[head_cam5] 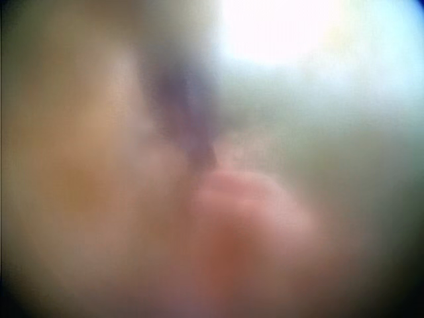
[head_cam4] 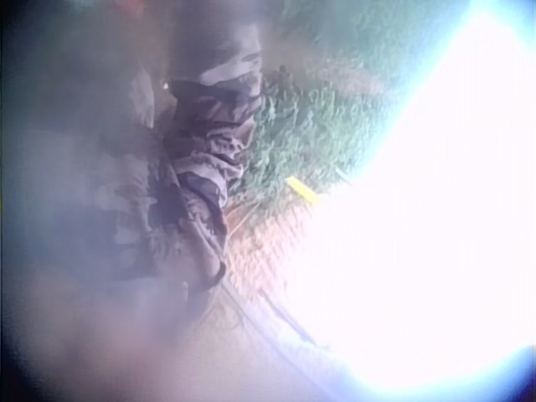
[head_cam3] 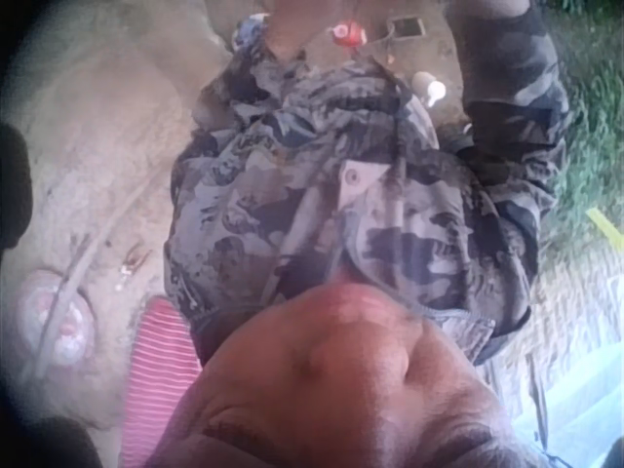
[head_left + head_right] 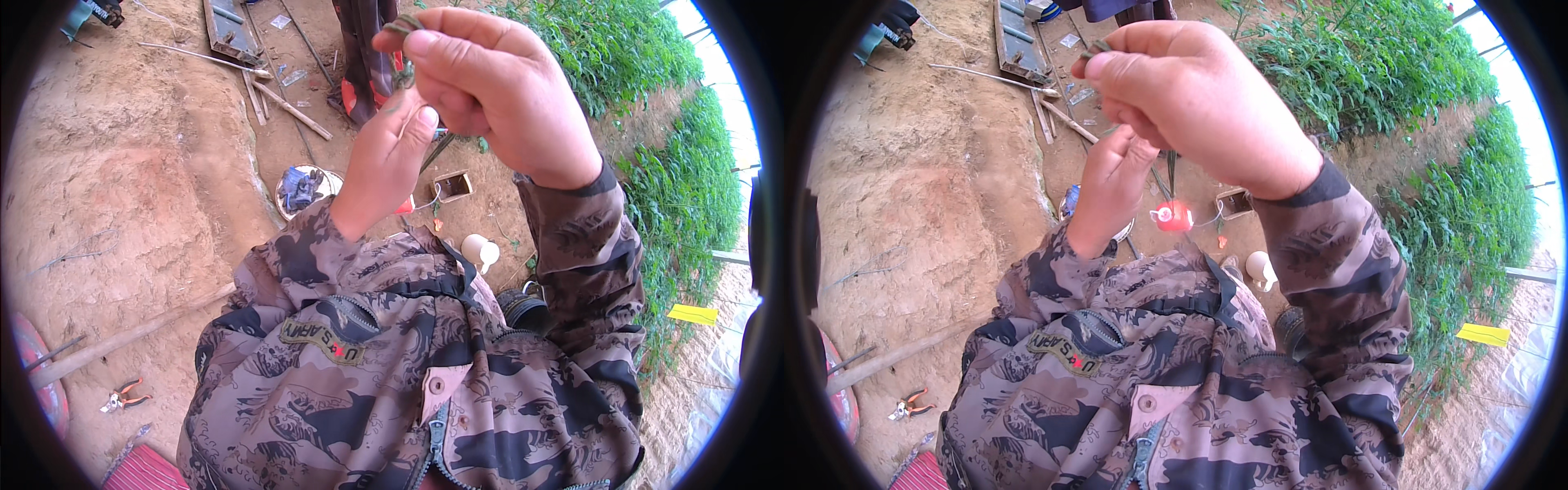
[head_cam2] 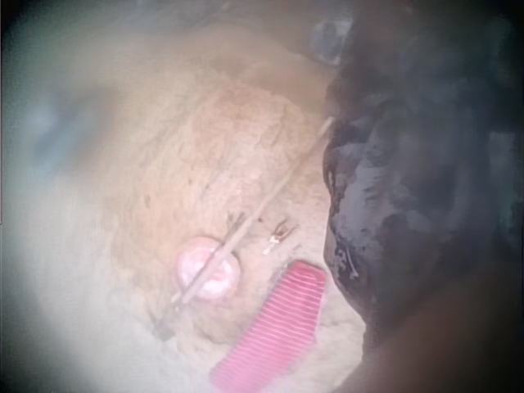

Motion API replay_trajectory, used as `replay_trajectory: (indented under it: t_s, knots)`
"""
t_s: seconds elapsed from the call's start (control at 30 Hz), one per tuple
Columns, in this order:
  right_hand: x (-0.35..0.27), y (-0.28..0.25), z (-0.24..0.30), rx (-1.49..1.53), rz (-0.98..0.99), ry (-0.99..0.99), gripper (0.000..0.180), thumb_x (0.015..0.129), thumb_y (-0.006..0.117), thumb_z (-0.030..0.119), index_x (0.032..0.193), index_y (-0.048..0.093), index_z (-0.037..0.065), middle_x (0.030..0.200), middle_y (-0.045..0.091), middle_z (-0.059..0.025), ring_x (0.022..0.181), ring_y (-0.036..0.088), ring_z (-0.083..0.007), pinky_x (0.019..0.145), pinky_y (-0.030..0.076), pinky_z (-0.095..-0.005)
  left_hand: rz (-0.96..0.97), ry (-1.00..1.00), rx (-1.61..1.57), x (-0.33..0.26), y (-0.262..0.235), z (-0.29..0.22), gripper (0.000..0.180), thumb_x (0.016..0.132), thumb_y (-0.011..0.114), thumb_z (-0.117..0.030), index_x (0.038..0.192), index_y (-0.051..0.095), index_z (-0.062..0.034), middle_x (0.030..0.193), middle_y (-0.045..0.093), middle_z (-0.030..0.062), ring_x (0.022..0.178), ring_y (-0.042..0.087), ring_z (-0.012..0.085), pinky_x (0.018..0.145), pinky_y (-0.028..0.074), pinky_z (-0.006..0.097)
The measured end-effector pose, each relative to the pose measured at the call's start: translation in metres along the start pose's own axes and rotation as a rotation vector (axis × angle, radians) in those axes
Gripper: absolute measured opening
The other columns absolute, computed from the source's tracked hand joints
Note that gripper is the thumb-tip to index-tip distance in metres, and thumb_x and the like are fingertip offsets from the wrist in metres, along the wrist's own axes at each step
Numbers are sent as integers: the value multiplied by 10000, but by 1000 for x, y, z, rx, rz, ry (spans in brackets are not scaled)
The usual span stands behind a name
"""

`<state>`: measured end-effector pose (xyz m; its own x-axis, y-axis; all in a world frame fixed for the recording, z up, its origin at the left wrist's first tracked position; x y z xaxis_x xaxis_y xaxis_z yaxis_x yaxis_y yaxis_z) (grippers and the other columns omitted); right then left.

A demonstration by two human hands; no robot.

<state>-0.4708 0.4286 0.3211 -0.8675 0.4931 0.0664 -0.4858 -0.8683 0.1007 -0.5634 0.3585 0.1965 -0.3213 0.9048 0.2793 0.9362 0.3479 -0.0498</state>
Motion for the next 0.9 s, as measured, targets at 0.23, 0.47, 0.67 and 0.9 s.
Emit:
replay_trajectory:
  t_s: [0.23,0.47,0.67,0.9]
  knots:
    - [5,37,6,-255,62,-128,251,912,575,176,828,655,-47,665,627,-66,592,585,-146,558,467,-306,-24,-21,-564,37,3,19,339,1022,513,-214,1299,487,-21,1050,600,48,889,596,105,797,486,257]
    - [4,90,16,-492,160,-322,195,832,514,59,733,638,-55,684,637,-197,624,641,-296,606,520,-412,94,212,-331,125,-11,-54,338,1020,521,-229,1294,515,-30,1056,628,54,896,613,110,813,499,268]
    - [-25,152,45,-1368,817,-1005,172,837,626,146,914,766,80,852,729,-65,714,662,-260,636,505,-388,224,363,-96,178,7,-117,339,1019,527,-242,1289,540,-38,1062,653,59,903,628,114,826,509,277]
    - [-61,49,79,-962,710,-853,163,854,625,147,924,744,59,855,712,-96,750,652,-280,679,502,-393,408,405,88,229,100,-142,341,1017,535,-257,1284,568,-48,1069,681,65,911,645,118,842,522,288]
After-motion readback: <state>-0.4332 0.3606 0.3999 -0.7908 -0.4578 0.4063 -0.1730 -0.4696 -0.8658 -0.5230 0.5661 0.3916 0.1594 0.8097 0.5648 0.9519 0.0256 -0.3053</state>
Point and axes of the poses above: each hand's wrist, its own x-axis towards the middle knuckle, its own y-axis out of the palm, z = x × y, the point moved 4 cm from there along x, towards the middle knuckle
